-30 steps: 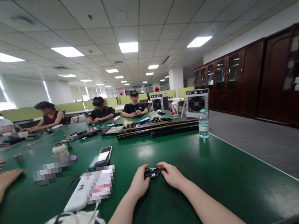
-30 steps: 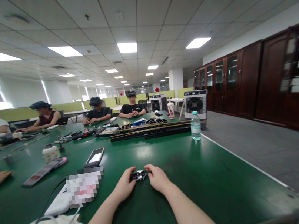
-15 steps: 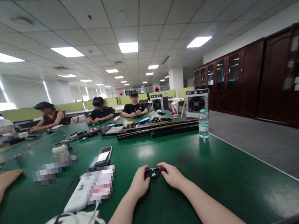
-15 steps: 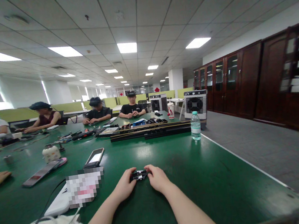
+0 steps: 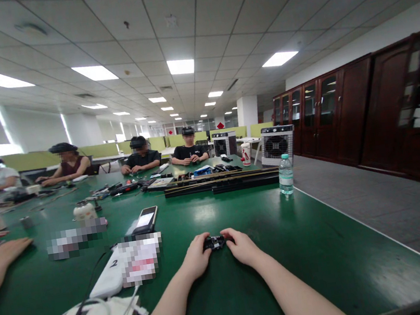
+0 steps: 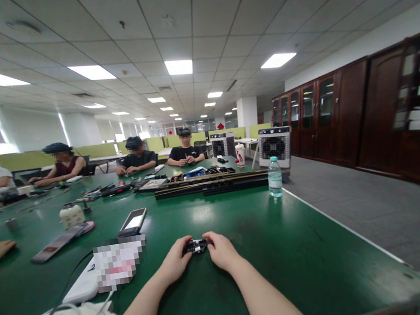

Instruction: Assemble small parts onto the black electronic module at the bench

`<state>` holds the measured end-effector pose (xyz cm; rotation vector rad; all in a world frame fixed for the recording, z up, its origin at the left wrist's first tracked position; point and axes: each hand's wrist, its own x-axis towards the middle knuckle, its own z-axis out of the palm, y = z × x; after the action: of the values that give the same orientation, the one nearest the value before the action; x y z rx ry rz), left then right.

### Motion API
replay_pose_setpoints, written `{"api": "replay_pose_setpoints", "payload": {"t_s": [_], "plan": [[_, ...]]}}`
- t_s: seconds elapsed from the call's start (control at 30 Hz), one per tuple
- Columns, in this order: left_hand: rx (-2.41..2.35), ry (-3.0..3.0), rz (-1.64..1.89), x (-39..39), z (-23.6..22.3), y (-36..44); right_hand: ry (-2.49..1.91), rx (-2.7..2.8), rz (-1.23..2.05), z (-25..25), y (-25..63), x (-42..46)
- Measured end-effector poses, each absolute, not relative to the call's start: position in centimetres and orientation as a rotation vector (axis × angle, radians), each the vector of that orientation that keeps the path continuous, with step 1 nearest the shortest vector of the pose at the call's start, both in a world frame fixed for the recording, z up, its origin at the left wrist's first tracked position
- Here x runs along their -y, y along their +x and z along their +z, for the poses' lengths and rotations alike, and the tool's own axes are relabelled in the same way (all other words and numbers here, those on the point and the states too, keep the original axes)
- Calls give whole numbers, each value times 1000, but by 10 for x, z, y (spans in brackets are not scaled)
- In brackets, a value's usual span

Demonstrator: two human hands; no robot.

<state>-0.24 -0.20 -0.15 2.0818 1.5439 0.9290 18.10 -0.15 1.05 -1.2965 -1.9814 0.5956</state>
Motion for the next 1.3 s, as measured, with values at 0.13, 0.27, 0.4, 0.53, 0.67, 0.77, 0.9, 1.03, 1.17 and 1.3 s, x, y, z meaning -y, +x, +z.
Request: {"api": "replay_pose_setpoints", "payload": {"t_s": [0.13, 0.27, 0.4, 0.53, 0.67, 0.77, 0.9, 1.03, 1.17, 1.3], "plan": [[-1542, 2084, 918, 2, -1, -3, -1289, 1981, 592, 10, 181, 1], [-1557, 2093, 899, 3, -1, -2, -1279, 1980, 603, 10, 181, 1], [-1579, 2097, 872, 3, 0, -2, -1280, 1982, 609, 11, 181, 1], [-1575, 2097, 881, 3, -1, -2, -1274, 1971, 607, 11, 181, 1], [-1577, 2082, 897, 2, -2, -2, -1268, 1968, 622, 11, 181, 1], [-1577, 2078, 906, 2, -2, -2, -1266, 1963, 620, 12, 181, 2], [-1573, 2072, 917, 2, -3, -3, -1252, 1961, 618, 11, 181, 1], [-1571, 2070, 916, 2, -3, -3, -1244, 1962, 607, 9, 182, -1], [-1564, 2072, 922, 1, -4, -3, -1240, 1958, 605, 7, 182, -2], [-1562, 2074, 930, -1, -5, -3, -1248, 1963, 619, 7, 182, -2]]}}
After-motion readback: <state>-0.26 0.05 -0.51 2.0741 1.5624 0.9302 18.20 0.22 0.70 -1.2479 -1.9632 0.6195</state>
